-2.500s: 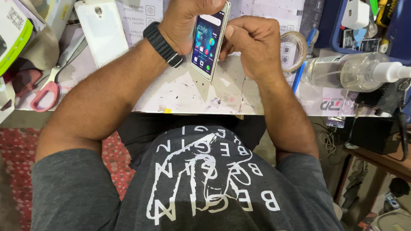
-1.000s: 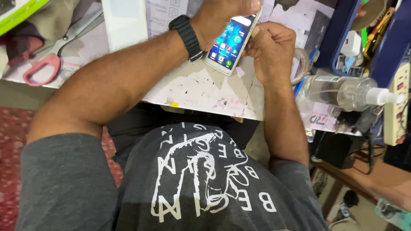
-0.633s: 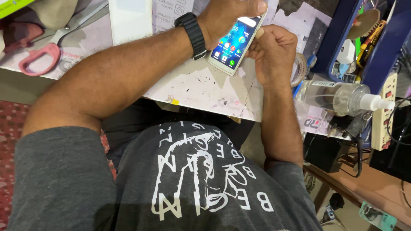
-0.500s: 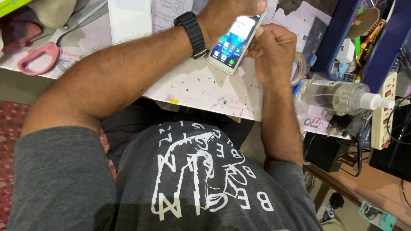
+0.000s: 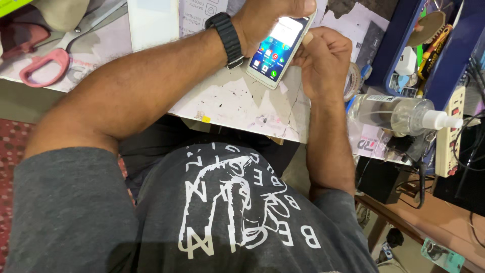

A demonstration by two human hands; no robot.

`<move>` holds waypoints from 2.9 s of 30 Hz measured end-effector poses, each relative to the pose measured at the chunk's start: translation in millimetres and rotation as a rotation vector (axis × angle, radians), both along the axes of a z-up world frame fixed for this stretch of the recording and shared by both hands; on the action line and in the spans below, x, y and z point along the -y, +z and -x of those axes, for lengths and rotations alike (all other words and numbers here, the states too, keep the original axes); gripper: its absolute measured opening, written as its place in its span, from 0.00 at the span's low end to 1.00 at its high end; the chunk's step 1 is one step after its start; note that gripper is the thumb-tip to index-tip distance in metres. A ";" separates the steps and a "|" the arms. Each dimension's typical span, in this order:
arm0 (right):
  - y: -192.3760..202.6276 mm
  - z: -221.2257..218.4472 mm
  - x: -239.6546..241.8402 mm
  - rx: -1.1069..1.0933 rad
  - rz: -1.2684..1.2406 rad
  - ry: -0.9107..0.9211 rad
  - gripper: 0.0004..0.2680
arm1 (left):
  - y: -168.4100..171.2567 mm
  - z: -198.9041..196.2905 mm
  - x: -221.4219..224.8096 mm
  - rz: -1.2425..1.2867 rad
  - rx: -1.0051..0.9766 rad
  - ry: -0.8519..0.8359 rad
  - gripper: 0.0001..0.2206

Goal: The person removes the back cover of a white smartphone, then uses a thin tool to pry and separate the screen assembly from the frame. The person repeatedly presses the power button to test the display while continuing to work on the edges of the device.

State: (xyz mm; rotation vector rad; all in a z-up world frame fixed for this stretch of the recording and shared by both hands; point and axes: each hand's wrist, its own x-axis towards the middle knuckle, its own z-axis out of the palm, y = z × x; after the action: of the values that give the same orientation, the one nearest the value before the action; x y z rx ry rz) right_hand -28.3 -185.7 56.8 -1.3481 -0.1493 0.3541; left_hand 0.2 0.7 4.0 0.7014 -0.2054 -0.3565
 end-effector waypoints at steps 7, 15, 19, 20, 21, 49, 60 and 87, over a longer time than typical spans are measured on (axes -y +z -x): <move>6.7 0.7 1.0 0.087 -0.103 0.041 0.07 | 17.8 4.3 -8.2 0.072 -0.056 -0.134 0.14; 4.7 0.9 3.3 0.094 -0.060 0.021 0.06 | 15.4 6.3 -10.7 0.063 0.069 -0.133 0.12; 9.0 3.0 -0.7 0.099 -0.032 0.019 0.05 | 13.8 4.9 -12.2 0.128 0.075 -0.188 0.13; 10.4 3.6 -1.1 0.095 -0.034 0.023 0.04 | 14.6 4.9 -12.5 0.153 0.077 -0.209 0.13; 11.6 4.0 -1.6 0.092 -0.037 0.029 0.04 | 15.4 5.5 -12.6 0.139 0.061 -0.204 0.14; 17.2 9.5 -9.2 0.076 -0.107 0.048 0.05 | 19.2 8.6 -13.9 0.225 0.029 -0.302 0.14; 15.0 8.3 -7.7 0.093 -0.065 0.041 0.05 | 15.5 7.6 -12.2 0.201 0.061 -0.261 0.14; 10.7 -1.7 2.6 -0.072 -0.031 -0.023 0.04 | 5.1 6.0 3.2 0.013 0.010 -0.085 0.11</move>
State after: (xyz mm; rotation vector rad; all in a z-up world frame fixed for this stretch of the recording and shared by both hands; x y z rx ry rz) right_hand -26.6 -188.3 67.5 -1.3042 -0.0789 0.3791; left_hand -5.8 -2.5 9.1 0.6835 -0.2477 -0.4328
